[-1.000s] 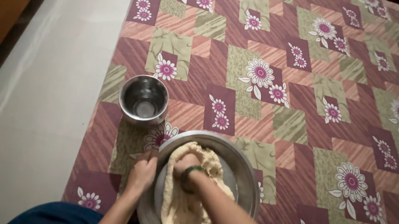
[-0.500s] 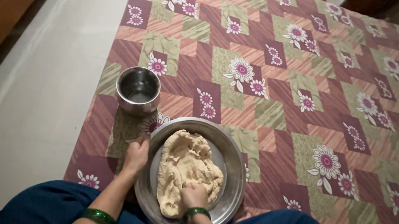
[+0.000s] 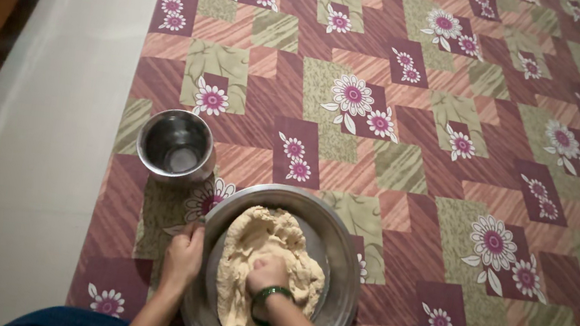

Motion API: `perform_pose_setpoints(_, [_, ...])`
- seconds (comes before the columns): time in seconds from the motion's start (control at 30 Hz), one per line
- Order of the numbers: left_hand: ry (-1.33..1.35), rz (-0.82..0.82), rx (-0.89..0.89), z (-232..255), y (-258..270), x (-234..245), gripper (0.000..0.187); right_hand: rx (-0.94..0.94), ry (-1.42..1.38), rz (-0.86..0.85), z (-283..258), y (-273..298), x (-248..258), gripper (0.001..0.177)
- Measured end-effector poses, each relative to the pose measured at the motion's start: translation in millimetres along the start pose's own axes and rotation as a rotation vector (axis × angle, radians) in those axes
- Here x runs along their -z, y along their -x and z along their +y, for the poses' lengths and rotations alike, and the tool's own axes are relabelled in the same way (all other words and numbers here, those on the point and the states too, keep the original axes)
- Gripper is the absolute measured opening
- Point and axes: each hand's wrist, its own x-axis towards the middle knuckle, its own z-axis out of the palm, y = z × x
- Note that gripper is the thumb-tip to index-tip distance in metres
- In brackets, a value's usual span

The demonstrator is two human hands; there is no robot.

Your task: The person kneads dough inside a metal bowl by hand, pours water from a metal cup onto the dough, and kneads it further.

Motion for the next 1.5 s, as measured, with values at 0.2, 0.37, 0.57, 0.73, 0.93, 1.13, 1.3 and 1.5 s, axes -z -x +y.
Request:
perform_pose_setpoints(0.2, [0.042, 0.055, -0.104, -27, -14, -8, 0.049, -0.187, -0.303, -0.152, -16, -1, 12, 0.014])
perform_pose_setpoints(0.37, [0.014, 0.103, -0.073, -37, -20, -9, 0.052, 0.106, 0.108, 0.019, -38, 62, 18, 0.010])
perform_pose_setpoints(0.57, [-0.031, 0.103, -0.110, -38, -20, -12, 0.049, -0.009, -0.400, 0.222, 39, 37, 50, 0.019])
perform_pose_setpoints(0.73, [-0.069, 0.138, -0.276, -22, -10, -4, 0.041, 0.051, -0.454, 0.107, 78, 2, 63, 0.028])
perform_pose_setpoints(0.93, [-0.141, 0.093, -0.194, 3, -1, 0, 0.043, -0.451, -0.805, -0.043, 29, -17, 102, 0.020])
perform_pose_setpoints(1.13, [-0.140, 0.133, -0.251, 13, 0, -1, 0.042, -0.582, -0.795, -0.177, 17, -55, 120, 0.014])
perform_pose_setpoints(1.3, [-0.097, 0.098, -0.152, -7, -10, -5, 0.048, -0.581, -0.702, -0.196, 18, -51, 110, 0.017])
perform_pose_setpoints(1.5, [0.053, 0.118, -0.210, -13, -12, -6, 0.047, 0.019, 0.305, 0.255, -41, 70, 89, 0.013])
